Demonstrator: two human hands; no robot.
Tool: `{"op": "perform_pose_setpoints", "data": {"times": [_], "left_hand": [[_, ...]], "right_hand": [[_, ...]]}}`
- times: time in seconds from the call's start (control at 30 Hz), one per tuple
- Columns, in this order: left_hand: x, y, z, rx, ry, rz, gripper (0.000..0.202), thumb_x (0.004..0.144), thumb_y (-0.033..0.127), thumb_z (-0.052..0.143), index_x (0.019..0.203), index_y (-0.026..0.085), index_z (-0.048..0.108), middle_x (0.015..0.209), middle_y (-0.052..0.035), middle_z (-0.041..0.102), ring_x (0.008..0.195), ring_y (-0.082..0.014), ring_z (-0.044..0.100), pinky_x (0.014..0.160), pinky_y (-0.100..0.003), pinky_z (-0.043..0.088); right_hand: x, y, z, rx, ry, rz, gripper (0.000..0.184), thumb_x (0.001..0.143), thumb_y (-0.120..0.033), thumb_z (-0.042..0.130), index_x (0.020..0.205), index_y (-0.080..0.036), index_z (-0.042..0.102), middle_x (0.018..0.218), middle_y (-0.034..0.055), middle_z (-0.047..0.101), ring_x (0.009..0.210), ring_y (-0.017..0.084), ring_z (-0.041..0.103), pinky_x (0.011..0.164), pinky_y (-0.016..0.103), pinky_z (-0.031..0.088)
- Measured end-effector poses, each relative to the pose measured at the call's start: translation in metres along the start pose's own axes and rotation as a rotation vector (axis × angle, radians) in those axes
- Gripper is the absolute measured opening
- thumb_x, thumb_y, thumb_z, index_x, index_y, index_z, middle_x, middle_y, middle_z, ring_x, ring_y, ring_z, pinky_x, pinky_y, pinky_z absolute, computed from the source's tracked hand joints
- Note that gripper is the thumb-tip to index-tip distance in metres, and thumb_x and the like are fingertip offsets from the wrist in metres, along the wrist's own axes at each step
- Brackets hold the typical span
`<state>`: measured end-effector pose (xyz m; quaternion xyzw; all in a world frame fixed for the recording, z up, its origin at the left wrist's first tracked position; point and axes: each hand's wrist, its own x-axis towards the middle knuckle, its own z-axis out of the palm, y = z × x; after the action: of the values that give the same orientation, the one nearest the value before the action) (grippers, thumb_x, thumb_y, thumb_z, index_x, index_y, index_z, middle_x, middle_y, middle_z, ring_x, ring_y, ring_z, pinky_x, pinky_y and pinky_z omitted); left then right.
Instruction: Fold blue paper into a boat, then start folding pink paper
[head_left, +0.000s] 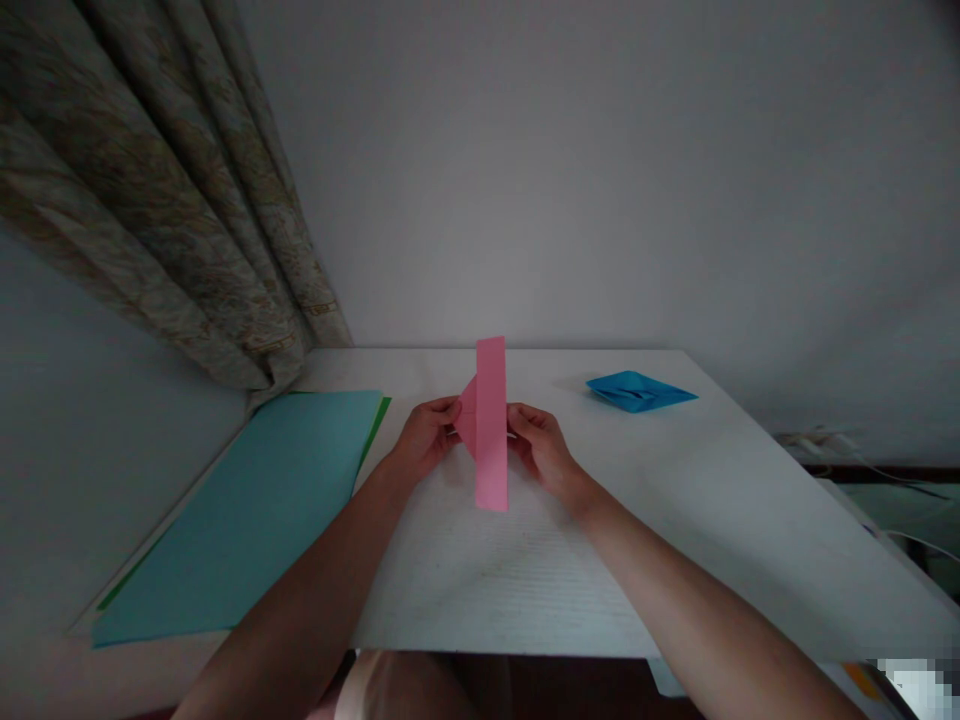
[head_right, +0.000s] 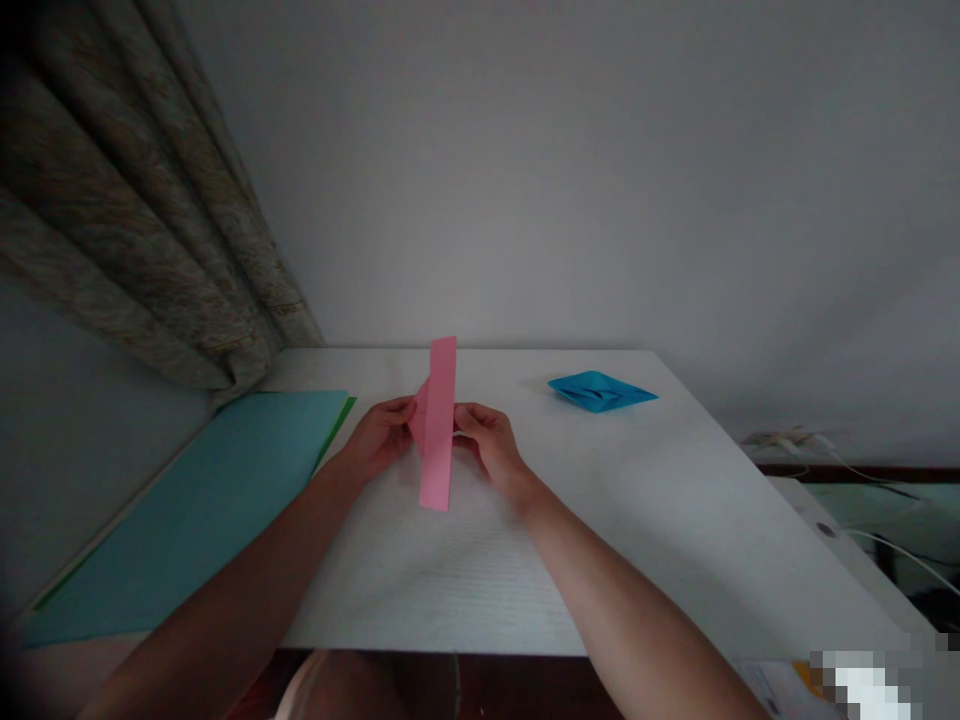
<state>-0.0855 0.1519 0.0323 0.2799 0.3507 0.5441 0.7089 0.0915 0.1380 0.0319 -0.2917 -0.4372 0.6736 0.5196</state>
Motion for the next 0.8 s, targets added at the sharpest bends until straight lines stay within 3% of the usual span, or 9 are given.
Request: {"op": "perform_pose_setpoints", "data": {"times": [0.37, 0.8], "left_hand": [[0.0014, -0.0002, -0.0023, -0.026, -0.002, -0.004, 0.014, 0.074, 0.007, 0.071, 0.088, 0.006, 0.075, 0.077, -0.0105, 0.072, 0.062, -0.0144, 0.066, 0.059, -0.024, 0.055], [0.0024, -0.0004, -0.0062, -0.03, -0.022, -0.009, 0.017, 0.073, 0.01, 0.073, 0.089, 0.007, 0.075, 0.075, -0.0087, 0.071, 0.059, -0.0136, 0.063, 0.056, -0.023, 0.053]], "right_hand": [[-0.0008, -0.0002, -0.0013, -0.02, -0.052, -0.01, 0.035, 0.064, -0.047, 0.087, 0.091, -0.026, 0.079, 0.088, 0.0028, 0.076, 0.073, 0.017, 0.066, 0.074, 0.033, 0.054], [-0.0007, 0.0025, -0.0051, -0.116, -0.105, -0.043, 0.036, 0.069, -0.044, 0.085, 0.099, -0.027, 0.077, 0.093, 0.0027, 0.076, 0.077, 0.017, 0.066, 0.075, 0.033, 0.051]]}}
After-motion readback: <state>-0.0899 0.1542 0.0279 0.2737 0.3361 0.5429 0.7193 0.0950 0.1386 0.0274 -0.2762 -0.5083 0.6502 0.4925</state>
